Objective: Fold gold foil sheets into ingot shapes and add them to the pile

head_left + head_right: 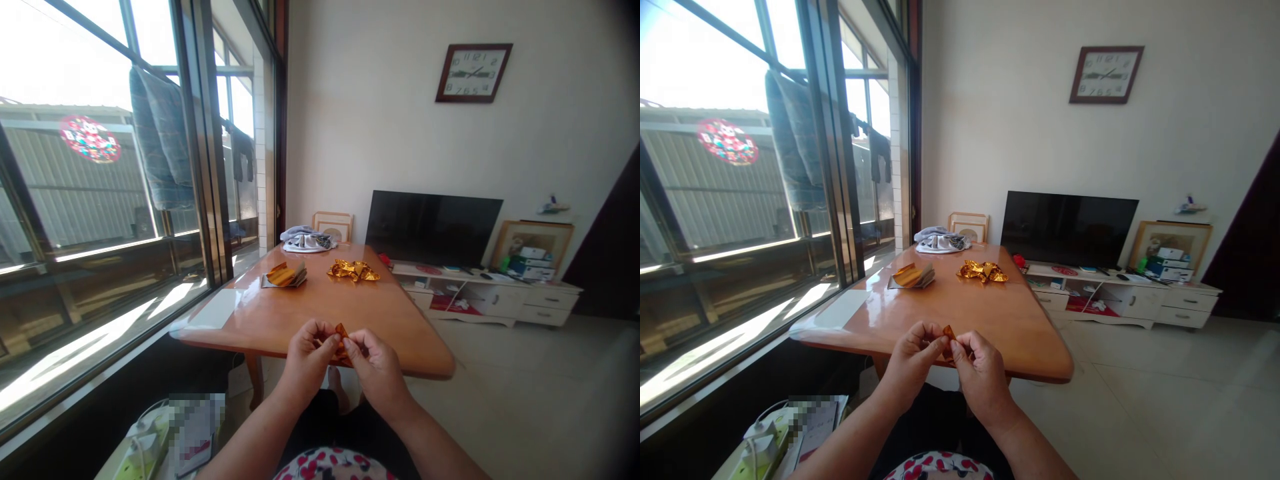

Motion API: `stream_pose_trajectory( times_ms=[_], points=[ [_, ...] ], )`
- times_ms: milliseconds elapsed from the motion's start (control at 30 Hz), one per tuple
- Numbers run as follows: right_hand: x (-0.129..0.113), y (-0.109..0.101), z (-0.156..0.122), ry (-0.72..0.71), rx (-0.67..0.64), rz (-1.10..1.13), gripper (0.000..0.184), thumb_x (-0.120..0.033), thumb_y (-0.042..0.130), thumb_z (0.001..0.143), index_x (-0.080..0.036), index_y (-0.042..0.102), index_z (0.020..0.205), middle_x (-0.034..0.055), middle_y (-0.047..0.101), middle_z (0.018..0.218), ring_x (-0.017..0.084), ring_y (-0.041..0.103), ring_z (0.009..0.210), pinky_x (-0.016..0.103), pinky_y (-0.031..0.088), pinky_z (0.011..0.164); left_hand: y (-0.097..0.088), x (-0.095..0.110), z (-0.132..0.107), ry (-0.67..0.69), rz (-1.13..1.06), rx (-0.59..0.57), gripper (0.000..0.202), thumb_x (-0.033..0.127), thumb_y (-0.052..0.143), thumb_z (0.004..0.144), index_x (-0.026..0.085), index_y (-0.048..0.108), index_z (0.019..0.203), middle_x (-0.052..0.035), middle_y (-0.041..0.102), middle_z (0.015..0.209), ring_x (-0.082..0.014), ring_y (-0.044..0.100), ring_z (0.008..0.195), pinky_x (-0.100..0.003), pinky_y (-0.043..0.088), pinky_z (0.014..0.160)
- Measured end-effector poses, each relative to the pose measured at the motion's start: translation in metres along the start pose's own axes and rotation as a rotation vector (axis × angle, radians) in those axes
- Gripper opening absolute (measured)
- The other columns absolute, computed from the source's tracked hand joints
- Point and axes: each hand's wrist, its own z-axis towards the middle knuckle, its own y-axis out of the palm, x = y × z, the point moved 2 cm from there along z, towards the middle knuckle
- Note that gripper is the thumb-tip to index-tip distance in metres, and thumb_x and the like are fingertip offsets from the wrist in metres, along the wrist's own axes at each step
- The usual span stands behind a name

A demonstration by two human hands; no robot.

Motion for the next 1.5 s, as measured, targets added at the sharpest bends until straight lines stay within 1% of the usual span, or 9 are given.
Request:
stream_pose_trajectory(
  times_ms=[167,333,467,567,667,867,1033,1233,1500],
  points=[
    [0.003,0.001,-0.002,-0.029,0.043,-0.06,0.026,-0.044,0.057,0.096,-0.021,0.067,0.088,0.0039,0.069,0.081,0.018,0.061,0.072,0.028,0.047,0.068,0.0,0.0,-0.001,0.007,0.048,0.03,0.028,0.036,0.078,0.078,0.018,0.062,0.091,0.0001,0.063,0.078,-0.0122,0.055,0.067,-0.025,0.042,0.067],
    [-0.001,0.002,-0.003,-0.087,0.084,-0.092,0.024,-0.04,0.056,0.097,-0.022,0.065,0.086,0.0033,0.069,0.08,0.018,0.061,0.075,0.027,0.046,0.069,0.003,0.003,-0.004,-0.003,-0.105,-0.025,0.024,0.039,0.072,0.084,0.017,0.063,0.087,-0.0012,0.064,0.084,-0.0145,0.057,0.079,-0.025,0.042,0.076],
    [-0.003,0.001,-0.004,-0.139,0.113,-0.135,0.022,-0.038,0.055,0.098,-0.022,0.066,0.088,0.0037,0.069,0.083,0.018,0.061,0.076,0.028,0.045,0.069,0.005,0.002,-0.004,-0.036,-0.174,-0.035,0.022,0.04,0.07,0.086,0.018,0.067,0.087,-0.0011,0.064,0.086,-0.0136,0.053,0.081,-0.025,0.039,0.076],
    [-0.005,0.0,-0.005,-0.175,0.121,-0.172,0.02,-0.037,0.054,0.099,-0.023,0.066,0.091,0.0045,0.069,0.085,0.019,0.062,0.079,0.029,0.045,0.07,0.006,0.0,-0.004,-0.091,-0.211,-0.062,0.024,0.041,0.071,0.084,0.018,0.069,0.086,-0.0015,0.064,0.086,-0.0143,0.054,0.082,-0.026,0.038,0.077],
    [-0.007,0.0,-0.007,-0.21,0.126,-0.21,0.02,-0.036,0.053,0.099,-0.023,0.066,0.092,0.0047,0.068,0.085,0.019,0.061,0.079,0.03,0.045,0.071,0.006,-0.002,-0.003,-0.133,-0.238,-0.056,0.026,0.044,0.073,0.081,0.019,0.07,0.087,-0.0026,0.066,0.091,-0.0162,0.056,0.086,-0.027,0.039,0.078],
    [-0.008,0.0,-0.007,-0.286,0.141,-0.283,0.019,-0.032,0.051,0.1,-0.023,0.066,0.093,0.0053,0.067,0.084,0.02,0.06,0.079,0.032,0.044,0.074,0.008,-0.004,-0.001,-0.129,-0.216,-0.015,0.025,0.045,0.072,0.081,0.02,0.072,0.087,-0.0029,0.068,0.094,-0.0172,0.056,0.089,-0.027,0.04,0.078],
    [-0.005,0.001,-0.006,-0.314,0.182,-0.336,0.018,-0.03,0.051,0.1,-0.022,0.066,0.095,0.0057,0.067,0.084,0.021,0.059,0.079,0.033,0.044,0.074,0.009,-0.007,-0.002,-0.123,-0.233,-0.018,0.025,0.044,0.071,0.083,0.02,0.071,0.089,-0.0033,0.068,0.096,-0.0182,0.056,0.093,-0.028,0.04,0.079],
    [-0.003,0.001,-0.007,-0.339,0.196,-0.351,0.014,-0.027,0.053,0.1,-0.023,0.066,0.097,0.0054,0.067,0.085,0.021,0.059,0.08,0.034,0.044,0.075,0.011,-0.01,-0.001,-0.17,-0.267,-0.024,0.03,0.046,0.072,0.079,0.018,0.071,0.09,-0.0056,0.069,0.098,-0.0218,0.059,0.098,-0.03,0.042,0.078],
    [-0.003,0.002,-0.008,-0.344,0.175,-0.348,0.014,-0.027,0.052,0.1,-0.023,0.065,0.096,0.0052,0.067,0.084,0.021,0.06,0.079,0.034,0.043,0.074,0.012,-0.01,0.0,-0.183,-0.313,-0.003,0.024,0.041,0.072,0.081,0.019,0.067,0.089,-0.0019,0.067,0.094,-0.017,0.06,0.09,-0.028,0.042,0.075]
  ],
)
